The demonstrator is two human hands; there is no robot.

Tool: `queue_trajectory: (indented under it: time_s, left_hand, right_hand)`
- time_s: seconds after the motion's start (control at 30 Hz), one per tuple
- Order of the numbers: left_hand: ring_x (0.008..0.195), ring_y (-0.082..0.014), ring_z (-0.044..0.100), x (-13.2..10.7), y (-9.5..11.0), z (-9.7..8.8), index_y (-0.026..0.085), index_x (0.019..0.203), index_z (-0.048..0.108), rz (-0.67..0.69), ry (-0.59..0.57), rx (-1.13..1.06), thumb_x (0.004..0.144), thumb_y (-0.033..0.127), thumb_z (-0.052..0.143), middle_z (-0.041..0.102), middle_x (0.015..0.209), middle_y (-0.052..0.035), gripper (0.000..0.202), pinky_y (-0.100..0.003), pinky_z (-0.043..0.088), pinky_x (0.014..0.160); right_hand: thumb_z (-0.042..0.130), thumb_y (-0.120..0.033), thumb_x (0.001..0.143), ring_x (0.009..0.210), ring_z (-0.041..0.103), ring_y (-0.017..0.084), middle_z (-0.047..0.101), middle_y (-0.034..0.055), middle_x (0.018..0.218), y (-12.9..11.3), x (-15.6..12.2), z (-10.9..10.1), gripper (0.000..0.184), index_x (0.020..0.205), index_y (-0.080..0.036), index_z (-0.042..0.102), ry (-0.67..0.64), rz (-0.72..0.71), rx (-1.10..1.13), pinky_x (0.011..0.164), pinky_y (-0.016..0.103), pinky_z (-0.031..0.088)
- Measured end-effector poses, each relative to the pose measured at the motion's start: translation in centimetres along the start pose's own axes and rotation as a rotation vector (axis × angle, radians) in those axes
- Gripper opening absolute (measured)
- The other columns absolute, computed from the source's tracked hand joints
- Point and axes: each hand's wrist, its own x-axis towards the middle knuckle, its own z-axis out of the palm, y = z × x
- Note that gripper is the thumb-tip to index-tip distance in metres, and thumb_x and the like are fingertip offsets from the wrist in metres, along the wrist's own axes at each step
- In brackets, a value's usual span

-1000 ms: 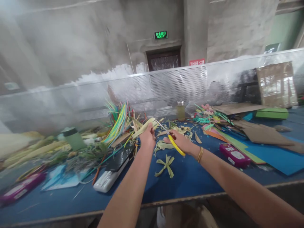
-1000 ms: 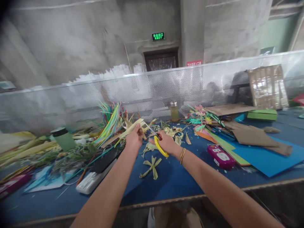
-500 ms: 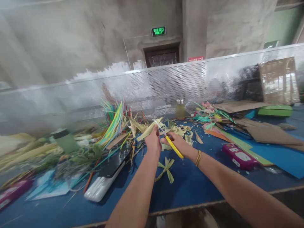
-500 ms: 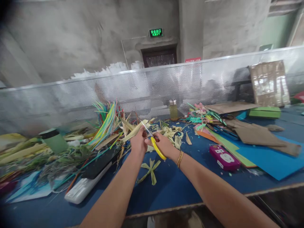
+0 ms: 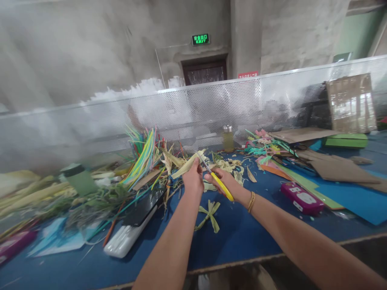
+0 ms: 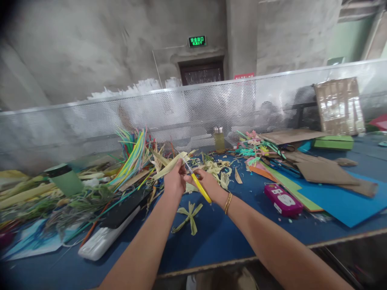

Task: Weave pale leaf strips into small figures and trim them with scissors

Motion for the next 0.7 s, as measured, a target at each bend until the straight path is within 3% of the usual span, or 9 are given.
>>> queue_trajectory:
  time_s: [0.13,0.7]
  left_hand:
    - [0.058,-0.0067,0.060,-0.16,0.25,0.09,0.012,0.072,0.064,-0.020,-0.021,-0.013,0.063,0.008,0.079,0.065,0.071,-0.0003,0.018,-0.017,0.049,0.054]
    - [0.051,-0.0039,0.053,0.04,1.05,-0.18,0.013,0.072,0.065,-0.079,-0.112,0.011,0.057,0.010,0.082,0.061,0.064,0.0023,0.023,-0.013,0.040,0.044]
  right_hand:
    - [0.061,-0.058,0.079,0.043,0.043,0.008,0.050,-0.0053,0.055,0.11,0.07,-0.14,0.044,0.102,-0.021,0.063,0.017,0.013,-0.009,0.043,0.019,0.037]
    - [0.062,-0.056,0.079,0.053,0.055,0.013,0.060,-0.0005,0.061,-0.20,-0.29,-0.89,0.043,0.100,-0.021,0.071,0.093,-0.086,-0.200,0.051,0.023,0.041]
